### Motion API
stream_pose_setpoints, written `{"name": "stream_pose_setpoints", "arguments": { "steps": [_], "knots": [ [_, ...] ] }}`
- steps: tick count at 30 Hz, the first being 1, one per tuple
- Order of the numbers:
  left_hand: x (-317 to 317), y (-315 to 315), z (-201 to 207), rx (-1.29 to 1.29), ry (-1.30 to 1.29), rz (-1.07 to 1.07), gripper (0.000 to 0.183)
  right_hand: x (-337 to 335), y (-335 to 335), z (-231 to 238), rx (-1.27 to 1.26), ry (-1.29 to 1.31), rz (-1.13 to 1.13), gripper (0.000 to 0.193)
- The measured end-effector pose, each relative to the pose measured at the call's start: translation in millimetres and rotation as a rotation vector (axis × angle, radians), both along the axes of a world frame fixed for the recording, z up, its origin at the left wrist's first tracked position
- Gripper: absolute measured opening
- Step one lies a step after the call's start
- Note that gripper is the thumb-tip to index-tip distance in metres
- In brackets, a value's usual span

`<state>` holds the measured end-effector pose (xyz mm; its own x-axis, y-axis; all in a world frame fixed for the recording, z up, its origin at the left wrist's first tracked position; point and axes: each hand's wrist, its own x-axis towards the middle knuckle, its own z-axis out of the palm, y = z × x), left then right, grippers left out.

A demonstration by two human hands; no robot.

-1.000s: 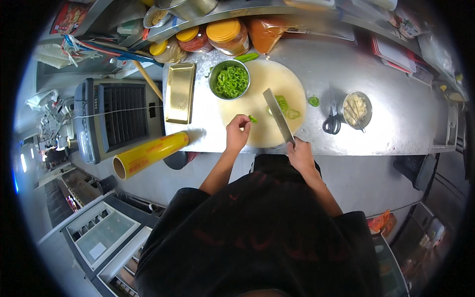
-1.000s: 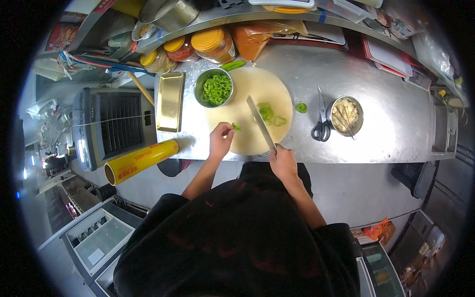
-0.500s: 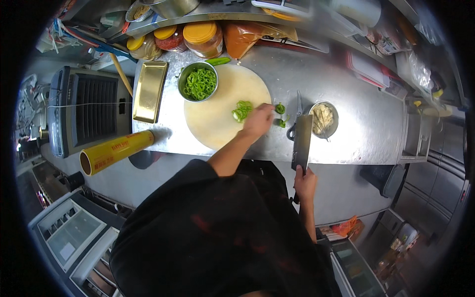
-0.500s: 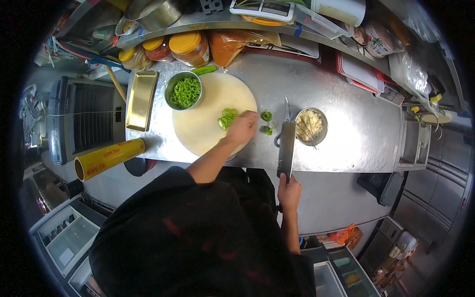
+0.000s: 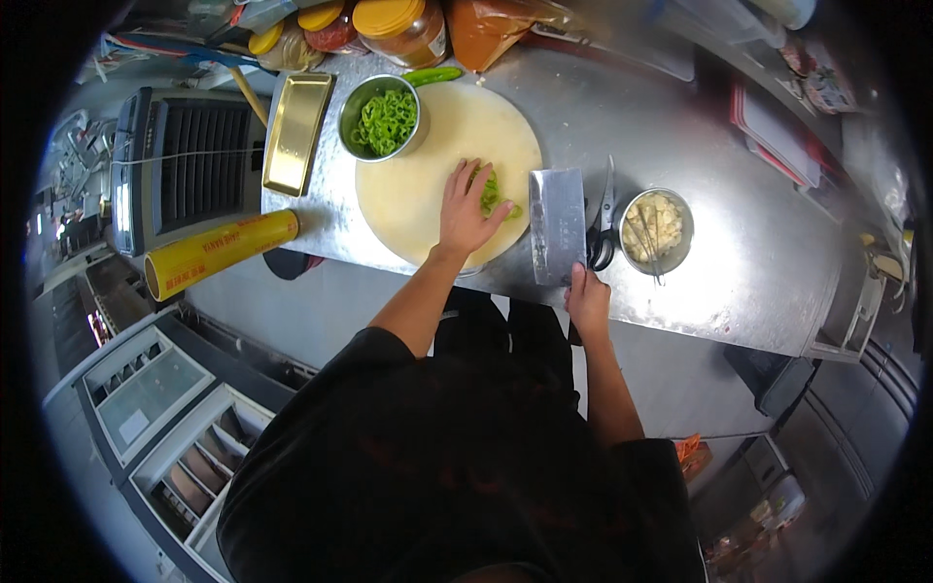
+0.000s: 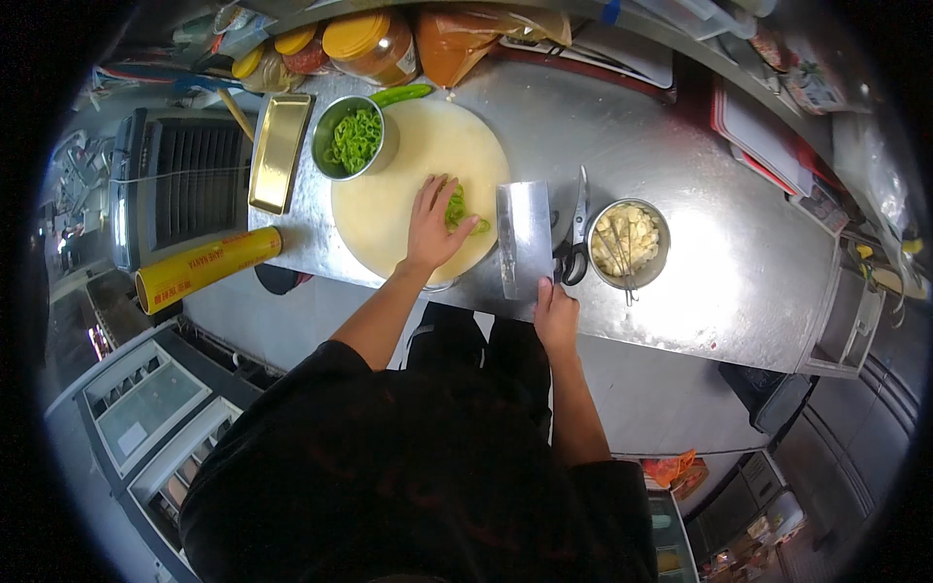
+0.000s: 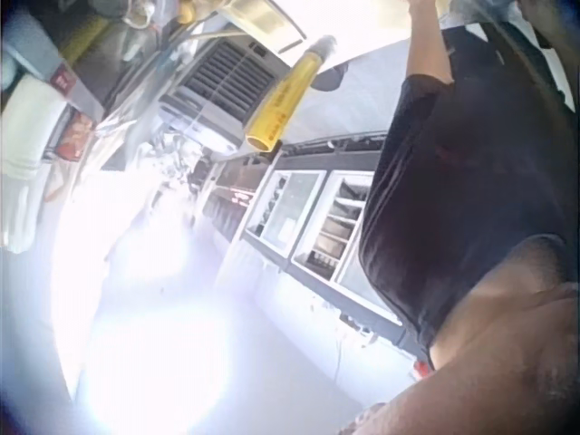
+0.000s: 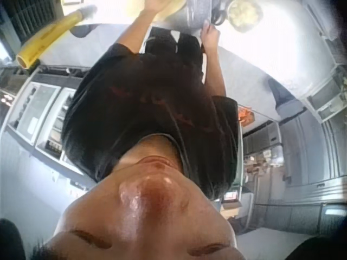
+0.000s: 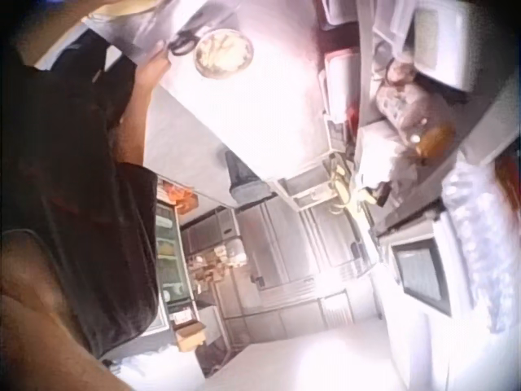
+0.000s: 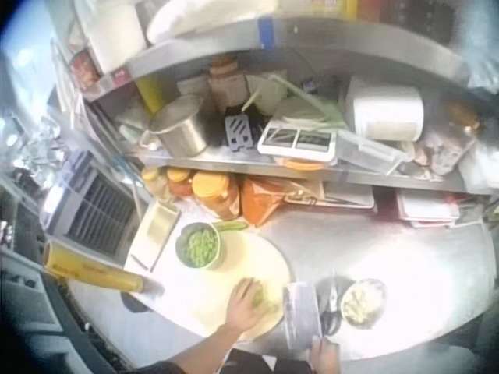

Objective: The person slices green peppers into thin rings on a cutting board using a cleaver. The sliced peppers are collected into a metal bowl. The person then rinses the cutting board and knife under running water.

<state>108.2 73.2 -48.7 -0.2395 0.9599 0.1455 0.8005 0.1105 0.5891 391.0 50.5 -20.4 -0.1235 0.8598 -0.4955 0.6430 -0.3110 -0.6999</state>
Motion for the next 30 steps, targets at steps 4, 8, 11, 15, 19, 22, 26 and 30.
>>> {"name": "stream_pose_setpoints", "arguments": {
  "steps": [4,8,11,15,19,22,26,30],
  "knots": [
    [24.1,-2.4,-4.4,0.055,-0.082,0.075,0.065,-4.9,-4.8,-19.0,-0.131,0.107,-0.023,0.051],
    [44.3,-3.7,-5.1,0.111,-0.152,0.127,0.06,-35.3,-19.9,-28.1,-0.188,0.172,-0.119,0.053],
    [53.1,-5.3,-8.7,0.136,-0.197,0.175,0.061,-60.5,-25.7,-26.2,-0.209,0.199,-0.139,0.055],
    [62.9,-7.2,1.5,0.1,-0.286,0.204,0.057,-82.2,-31.0,-18.6,-0.166,0.254,-0.11,0.051],
    [52.4,-10.9,28.6,0.146,-0.339,0.187,0.054,-98.5,-30.4,20.1,-0.146,0.297,-0.12,0.044],
    [25.5,-5.1,58.5,0.189,-0.323,0.155,0.053,-126.5,-25.9,56.5,-0.138,0.32,-0.143,0.042],
    [-30.0,27.4,99.7,0.251,-0.358,0.17,0.04,-177.8,-4.6,103.6,-0.103,0.383,-0.162,0.04],
    [-117.3,51.3,115.6,0.308,-0.401,0.285,0.034,-223.7,12.9,138.0,-0.103,0.427,-0.113,0.039]
  ]
}}
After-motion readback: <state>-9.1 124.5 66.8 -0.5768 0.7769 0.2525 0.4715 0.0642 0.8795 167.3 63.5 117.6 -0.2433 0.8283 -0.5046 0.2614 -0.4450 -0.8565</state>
